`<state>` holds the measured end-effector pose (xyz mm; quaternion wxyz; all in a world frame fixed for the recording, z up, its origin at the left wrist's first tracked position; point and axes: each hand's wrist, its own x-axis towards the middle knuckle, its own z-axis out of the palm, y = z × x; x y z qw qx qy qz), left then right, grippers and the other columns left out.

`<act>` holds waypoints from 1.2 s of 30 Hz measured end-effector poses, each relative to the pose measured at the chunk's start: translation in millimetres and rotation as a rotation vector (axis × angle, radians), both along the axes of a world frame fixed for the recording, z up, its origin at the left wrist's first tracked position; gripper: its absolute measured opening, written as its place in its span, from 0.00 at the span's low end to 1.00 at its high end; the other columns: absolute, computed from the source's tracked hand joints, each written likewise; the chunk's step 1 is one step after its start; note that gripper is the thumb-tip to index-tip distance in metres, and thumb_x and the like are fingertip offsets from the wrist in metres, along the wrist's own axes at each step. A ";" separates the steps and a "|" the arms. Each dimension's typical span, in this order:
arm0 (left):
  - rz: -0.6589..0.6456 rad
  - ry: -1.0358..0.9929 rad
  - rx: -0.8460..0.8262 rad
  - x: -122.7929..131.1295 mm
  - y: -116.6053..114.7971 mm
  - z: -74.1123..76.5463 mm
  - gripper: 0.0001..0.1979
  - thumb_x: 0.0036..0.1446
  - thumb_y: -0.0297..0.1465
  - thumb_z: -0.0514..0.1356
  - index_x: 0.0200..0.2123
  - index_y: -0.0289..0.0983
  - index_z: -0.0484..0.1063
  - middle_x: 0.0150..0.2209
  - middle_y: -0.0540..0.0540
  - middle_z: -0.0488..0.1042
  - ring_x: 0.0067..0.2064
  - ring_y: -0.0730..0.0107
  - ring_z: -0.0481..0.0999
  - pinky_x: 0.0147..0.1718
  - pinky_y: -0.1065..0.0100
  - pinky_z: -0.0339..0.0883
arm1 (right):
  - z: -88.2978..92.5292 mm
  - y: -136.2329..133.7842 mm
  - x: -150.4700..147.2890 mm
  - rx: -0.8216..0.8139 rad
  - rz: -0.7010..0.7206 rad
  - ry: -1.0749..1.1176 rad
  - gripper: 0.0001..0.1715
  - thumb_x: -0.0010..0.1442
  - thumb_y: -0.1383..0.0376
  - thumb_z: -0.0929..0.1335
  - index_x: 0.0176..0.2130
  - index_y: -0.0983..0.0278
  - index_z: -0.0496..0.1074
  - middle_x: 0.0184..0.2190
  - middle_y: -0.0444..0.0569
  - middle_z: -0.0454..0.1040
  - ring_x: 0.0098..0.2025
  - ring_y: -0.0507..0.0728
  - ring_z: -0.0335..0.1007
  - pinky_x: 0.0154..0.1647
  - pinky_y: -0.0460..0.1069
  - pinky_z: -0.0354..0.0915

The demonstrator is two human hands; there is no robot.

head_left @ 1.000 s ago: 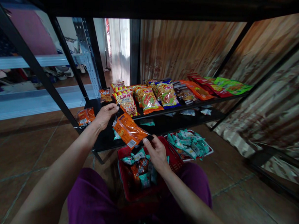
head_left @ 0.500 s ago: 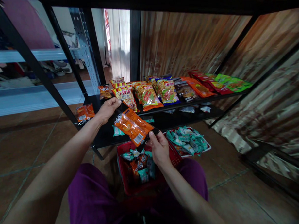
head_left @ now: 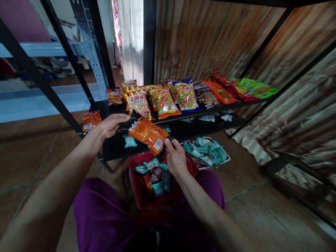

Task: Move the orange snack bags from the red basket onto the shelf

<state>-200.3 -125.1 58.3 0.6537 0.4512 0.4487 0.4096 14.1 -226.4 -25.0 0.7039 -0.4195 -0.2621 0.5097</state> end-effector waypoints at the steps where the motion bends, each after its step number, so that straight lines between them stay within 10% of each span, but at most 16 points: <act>1: 0.017 -0.023 -0.014 0.9 0.0 -0.7 0.08 0.40 0.25 0.69 0.25 0.31 0.72 0.23 0.47 0.73 0.22 0.75 0.71 0.20 0.75 0.63 | -2.6 1.4 0.4 0.013 -0.035 -0.014 0.23 0.41 0.54 0.75 0.33 0.62 0.68 0.21 0.36 0.65 0.22 0.46 0.62 0.24 0.42 0.62; 9: 0.171 -0.190 -0.130 11.6 5.6 -6.3 0.05 0.48 0.19 0.63 0.31 0.31 0.75 0.26 0.46 0.75 0.23 0.75 0.72 0.20 0.75 0.66 | -12.5 -0.1 16.2 0.274 -0.127 -0.470 0.31 0.56 0.59 0.67 0.58 0.56 0.57 0.38 0.45 0.71 0.36 0.51 0.70 0.38 0.47 0.69; 13: 0.180 -0.231 -0.163 14.1 8.1 -8.3 0.07 0.48 0.18 0.62 0.33 0.29 0.75 0.27 0.43 0.76 0.25 0.73 0.74 0.22 0.74 0.68 | -13.9 -1.7 22.2 0.421 -0.134 -0.766 0.24 0.56 0.65 0.66 0.53 0.57 0.64 0.48 0.51 0.67 0.48 0.55 0.68 0.46 0.50 0.68; 23: 0.204 -0.291 -0.201 19.1 12.4 -5.9 0.06 0.48 0.16 0.62 0.30 0.29 0.75 0.25 0.44 0.76 0.24 0.72 0.75 0.21 0.74 0.68 | -5.8 -10.3 25.4 0.430 -0.545 -1.419 0.18 0.53 0.73 0.65 0.42 0.57 0.74 0.40 0.49 0.64 0.40 0.55 0.65 0.34 0.49 0.66; 30: 0.193 -0.293 -0.229 17.9 19.7 -7.1 0.08 0.48 0.17 0.60 0.33 0.29 0.74 0.26 0.43 0.77 0.26 0.70 0.76 0.24 0.73 0.71 | 5.3 -16.3 23.5 0.810 -0.468 -1.353 0.17 0.56 0.75 0.64 0.37 0.55 0.75 0.37 0.47 0.73 0.43 0.55 0.70 0.42 0.53 0.69; 36: 0.211 -0.253 -0.186 15.7 18.6 -1.4 0.12 0.45 0.16 0.62 0.35 0.32 0.76 0.27 0.44 0.77 0.26 0.71 0.76 0.21 0.73 0.70 | 8.7 -18.8 26.4 0.710 -0.255 -1.270 0.13 0.58 0.71 0.63 0.35 0.56 0.75 0.32 0.47 0.77 0.38 0.56 0.74 0.41 0.56 0.71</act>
